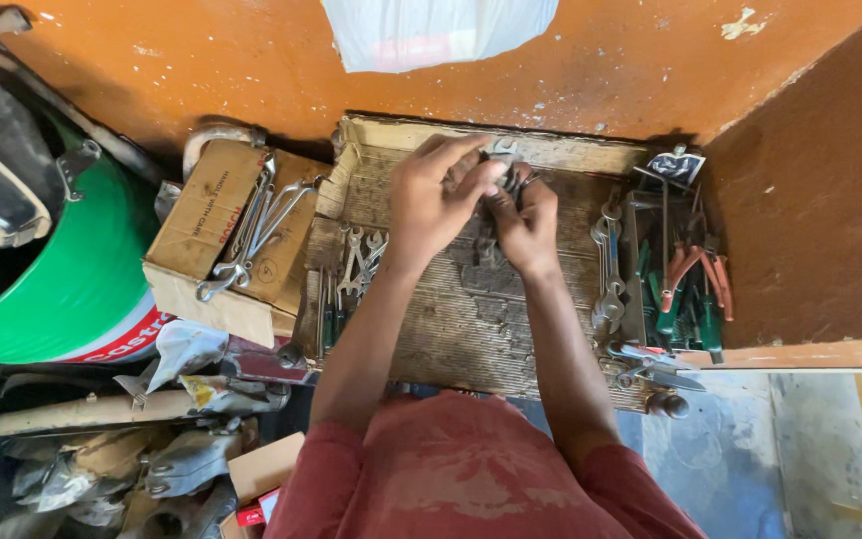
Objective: The person wipes multiple wrenches and other metal tools on a wooden workbench using a cloth. They pick up each tool, wipe it, and place it back on the bench, repeating the process for several items.
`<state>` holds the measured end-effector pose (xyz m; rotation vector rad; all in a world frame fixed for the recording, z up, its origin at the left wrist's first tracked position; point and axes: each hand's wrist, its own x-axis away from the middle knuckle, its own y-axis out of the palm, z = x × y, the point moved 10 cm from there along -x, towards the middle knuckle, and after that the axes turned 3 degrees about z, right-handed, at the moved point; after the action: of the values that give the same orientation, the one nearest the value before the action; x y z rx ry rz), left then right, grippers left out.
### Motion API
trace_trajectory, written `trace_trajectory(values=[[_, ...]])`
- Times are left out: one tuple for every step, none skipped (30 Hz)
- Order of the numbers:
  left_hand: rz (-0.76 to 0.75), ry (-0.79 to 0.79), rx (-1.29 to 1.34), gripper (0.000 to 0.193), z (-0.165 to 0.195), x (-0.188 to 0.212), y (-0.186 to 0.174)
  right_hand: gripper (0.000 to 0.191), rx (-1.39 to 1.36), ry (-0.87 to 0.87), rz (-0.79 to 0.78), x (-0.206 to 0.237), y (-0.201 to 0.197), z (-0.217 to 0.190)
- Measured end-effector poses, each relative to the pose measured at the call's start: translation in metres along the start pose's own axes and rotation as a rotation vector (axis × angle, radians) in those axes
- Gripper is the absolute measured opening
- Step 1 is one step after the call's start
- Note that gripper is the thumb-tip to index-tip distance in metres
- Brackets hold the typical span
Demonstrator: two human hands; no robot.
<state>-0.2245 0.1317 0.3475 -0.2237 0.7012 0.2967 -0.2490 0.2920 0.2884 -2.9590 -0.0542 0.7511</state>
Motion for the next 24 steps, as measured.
trace_trajectory(values=[[-0.072,-0.049,-0.002,0.013,-0.002,-0.005,0.008,0.010,0.047,-0.031,-0.019,0.002,0.002,-0.005],[-0.142,-0.095,-0.005,0.013,-0.004,-0.009,0.015,0.008,0.093,-0.064,-0.040,0.004,0.005,-0.011],[-0.123,-0.121,0.017,0.014,-0.005,-0.013,0.015,0.007,0.090,-0.028,-0.045,0.004,0.005,-0.011],[-0.108,-0.145,0.035,0.015,-0.005,-0.016,0.016,0.006,0.084,0.007,-0.047,0.005,0.005,-0.012],[-0.095,-0.171,0.055,0.017,-0.007,-0.018,0.016,0.006,0.079,0.047,-0.048,0.007,0.004,-0.012],[-0.047,-0.249,0.201,0.014,-0.013,-0.019,0.015,0.007,0.041,0.073,-0.063,0.009,0.005,-0.014],[-0.001,-0.325,0.348,0.011,-0.020,-0.019,0.014,0.008,0.004,0.100,-0.076,0.012,0.005,-0.015],[0.041,-0.403,0.494,0.009,-0.029,-0.018,0.014,0.010,-0.035,0.129,-0.084,0.015,0.006,-0.016],[0.058,-0.451,0.520,0.008,-0.036,-0.018,0.014,0.009,-0.019,0.146,-0.093,0.019,0.005,-0.017],[0.078,-0.496,0.549,0.007,-0.043,-0.018,0.014,0.009,-0.002,0.160,-0.103,0.022,0.006,-0.018],[0.100,-0.542,0.577,0.006,-0.050,-0.016,0.015,0.010,0.016,0.175,-0.116,0.026,0.006,-0.018],[0.108,-0.538,0.545,0.009,-0.053,-0.016,0.015,0.010,0.010,0.189,-0.099,0.028,0.004,-0.017],[0.117,-0.528,0.510,0.012,-0.055,-0.016,0.016,0.011,0.000,0.199,-0.083,0.029,0.002,-0.016],[0.127,-0.523,0.474,0.015,-0.057,-0.015,0.017,0.012,-0.011,0.213,-0.067,0.031,0.000,-0.014],[0.143,-0.557,0.513,0.009,-0.062,-0.012,0.019,0.013,0.030,0.221,-0.069,0.033,-0.001,-0.012],[0.159,-0.590,0.551,0.004,-0.066,-0.010,0.021,0.013,0.071,0.226,-0.070,0.034,-0.002,-0.009],[0.176,-0.626,0.590,0.005,-0.071,-0.008,0.021,0.014,0.113,0.236,-0.072,0.037,-0.003,-0.006],[0.204,-0.650,0.530,0.003,-0.076,-0.007,0.016,0.011,0.082,0.241,-0.074,0.039,-0.004,-0.003],[0.232,-0.669,0.471,0.008,-0.080,-0.008,0.008,0.010,0.049,0.241,-0.075,0.042,-0.004,-0.001],[0.257,-0.693,0.408,0.014,-0.085,-0.009,-0.002,0.012,0.015,0.248,-0.075,0.046,-0.005,0.002],[0.326,-0.649,0.426,0.016,-0.085,-0.014,-0.017,0.012,0.032,0.251,-0.057,0.050,-0.007,0.005],[0.394,-0.601,0.445,0.018,-0.086,-0.020,-0.033,0.012,0.048,0.251,-0.039,0.052,-0.009,0.008],[0.401,-0.572,0.528,0.018,-0.086,-0.024,-0.039,0.013,0.069,0.259,-0.022,0.054,-0.011,0.011],[0.410,-0.543,0.611,0.018,-0.085,-0.026,-0.044,0.015,-0.028,0.284,-0.005,0.055,-0.011,0.014]])
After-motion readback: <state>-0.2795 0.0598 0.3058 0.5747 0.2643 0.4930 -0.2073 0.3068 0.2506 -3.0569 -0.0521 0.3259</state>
